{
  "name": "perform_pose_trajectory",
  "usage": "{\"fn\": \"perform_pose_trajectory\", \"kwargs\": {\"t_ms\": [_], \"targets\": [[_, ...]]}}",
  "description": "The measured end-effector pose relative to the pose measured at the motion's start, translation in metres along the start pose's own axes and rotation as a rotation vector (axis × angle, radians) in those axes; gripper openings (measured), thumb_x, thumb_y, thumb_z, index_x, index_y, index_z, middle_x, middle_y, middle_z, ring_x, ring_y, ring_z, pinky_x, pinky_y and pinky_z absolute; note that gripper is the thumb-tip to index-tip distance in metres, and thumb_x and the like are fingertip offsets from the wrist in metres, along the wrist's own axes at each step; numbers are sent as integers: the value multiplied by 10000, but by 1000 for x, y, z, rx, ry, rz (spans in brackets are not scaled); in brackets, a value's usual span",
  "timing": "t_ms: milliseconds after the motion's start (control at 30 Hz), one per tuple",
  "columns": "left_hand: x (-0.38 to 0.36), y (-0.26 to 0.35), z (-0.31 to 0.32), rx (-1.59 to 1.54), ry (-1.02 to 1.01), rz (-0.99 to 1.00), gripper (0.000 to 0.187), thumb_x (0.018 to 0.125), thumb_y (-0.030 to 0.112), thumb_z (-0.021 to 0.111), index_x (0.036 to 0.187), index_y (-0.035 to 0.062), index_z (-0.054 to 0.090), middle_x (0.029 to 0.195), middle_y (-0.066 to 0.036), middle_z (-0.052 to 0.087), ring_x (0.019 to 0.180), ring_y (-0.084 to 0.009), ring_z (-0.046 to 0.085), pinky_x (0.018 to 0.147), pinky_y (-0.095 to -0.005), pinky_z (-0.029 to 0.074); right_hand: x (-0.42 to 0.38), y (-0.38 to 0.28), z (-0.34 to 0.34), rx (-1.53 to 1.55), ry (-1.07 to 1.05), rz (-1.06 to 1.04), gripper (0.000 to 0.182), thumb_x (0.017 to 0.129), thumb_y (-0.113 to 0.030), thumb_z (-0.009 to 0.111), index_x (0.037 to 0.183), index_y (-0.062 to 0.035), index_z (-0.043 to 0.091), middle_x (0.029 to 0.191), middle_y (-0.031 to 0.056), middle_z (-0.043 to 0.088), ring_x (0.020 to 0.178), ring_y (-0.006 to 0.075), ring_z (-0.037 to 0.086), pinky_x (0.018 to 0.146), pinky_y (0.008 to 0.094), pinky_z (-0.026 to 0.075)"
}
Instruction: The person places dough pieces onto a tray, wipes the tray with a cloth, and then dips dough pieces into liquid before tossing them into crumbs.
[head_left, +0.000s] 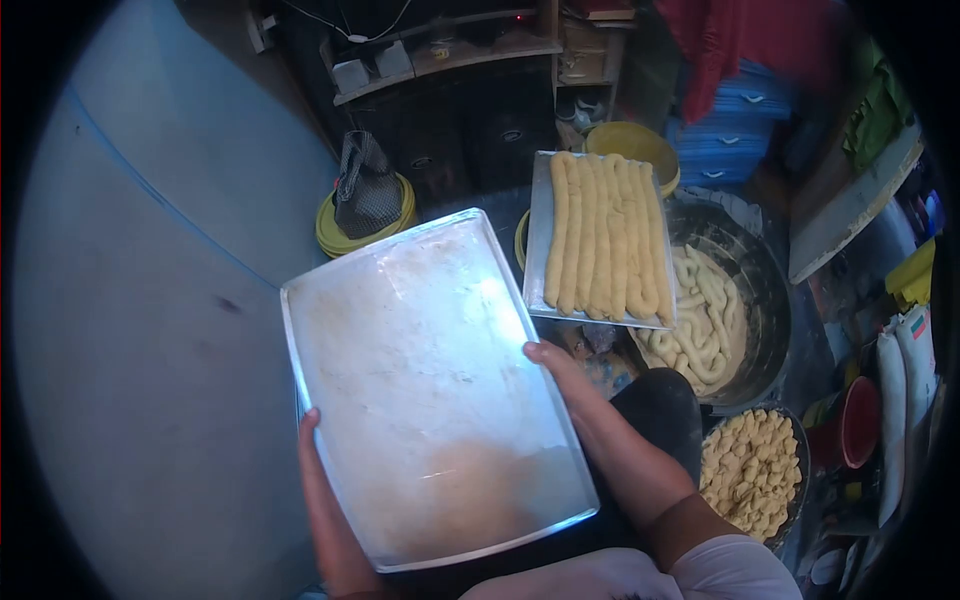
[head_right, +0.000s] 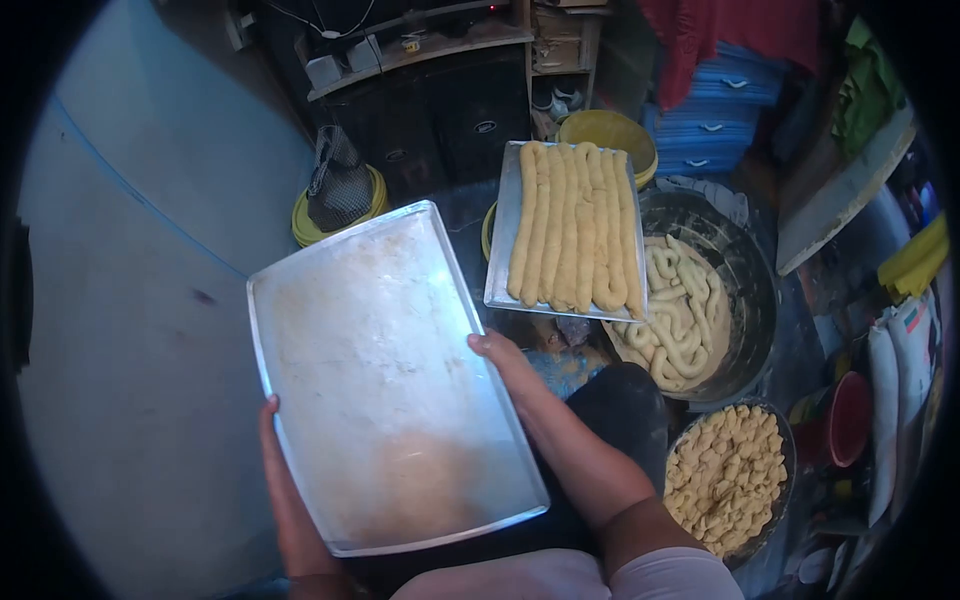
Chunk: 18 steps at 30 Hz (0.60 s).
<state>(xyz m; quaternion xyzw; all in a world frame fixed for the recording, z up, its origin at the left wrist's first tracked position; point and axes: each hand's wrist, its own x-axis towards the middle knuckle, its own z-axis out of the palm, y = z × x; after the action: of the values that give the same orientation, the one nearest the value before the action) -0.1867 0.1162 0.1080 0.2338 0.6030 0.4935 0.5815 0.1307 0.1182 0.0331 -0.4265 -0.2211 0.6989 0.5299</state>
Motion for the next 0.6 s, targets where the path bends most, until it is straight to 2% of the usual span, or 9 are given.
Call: {"fn": "perform_pose_trajectory", "kwargs": {"t_ms": [67,200,267,400,467,600], "targets": [[-22,28,-4,76,22,56,724,799,519,590,1311,14,502,1219,-194,571,1072,-309,570,915,-384,444,-6,10,15,80,-9,84,565,857,-412,614,1231,1,521,1075,134,597,935,210,595,837,329,471],[-62,60,-28,120,34,18,717,794,529,604,1289,16,521,1158,-187,597,980,-299,612,853,-370,481,-23,37,53,204,-92,79,549,877,-418,590,1218,7,527,1092,136,594,966,211,587,852,333,466],[-92,61,-35,104,145,55,701,798,531,602,1271,18,536,1103,-184,614,904,-288,635,798,-356,502,-32,46,67,89,-135,66,587,877,-429,583,1230,34,510,1118,152,586,1022,228,565,890,350,449],[-120,26,-89,154,239,124,692,812,539,579,1273,25,536,1130,-168,602,962,-275,616,837,-355,484,-39,67,83,96,-243,63,616,874,-423,583,1244,60,486,1156,178,562,1052,229,548,903,353,439],[-140,4,-102,97,285,139,690,823,549,558,1292,43,521,1166,-148,588,1022,-265,590,879,-353,461,-48,73,85,-20,-362,99,654,867,-430,591,1254,81,460,1180,201,542,1075,241,537,908,355,434],[-172,-28,-114,95,332,152,694,834,549,543,1325,61,490,1203,-126,570,1090,-259,548,924,-350,431,-64,96,85,-112,-337,109,703,844,-441,611,1248,109,441,1164,217,547,1042,263,555,894,353,440]]}}
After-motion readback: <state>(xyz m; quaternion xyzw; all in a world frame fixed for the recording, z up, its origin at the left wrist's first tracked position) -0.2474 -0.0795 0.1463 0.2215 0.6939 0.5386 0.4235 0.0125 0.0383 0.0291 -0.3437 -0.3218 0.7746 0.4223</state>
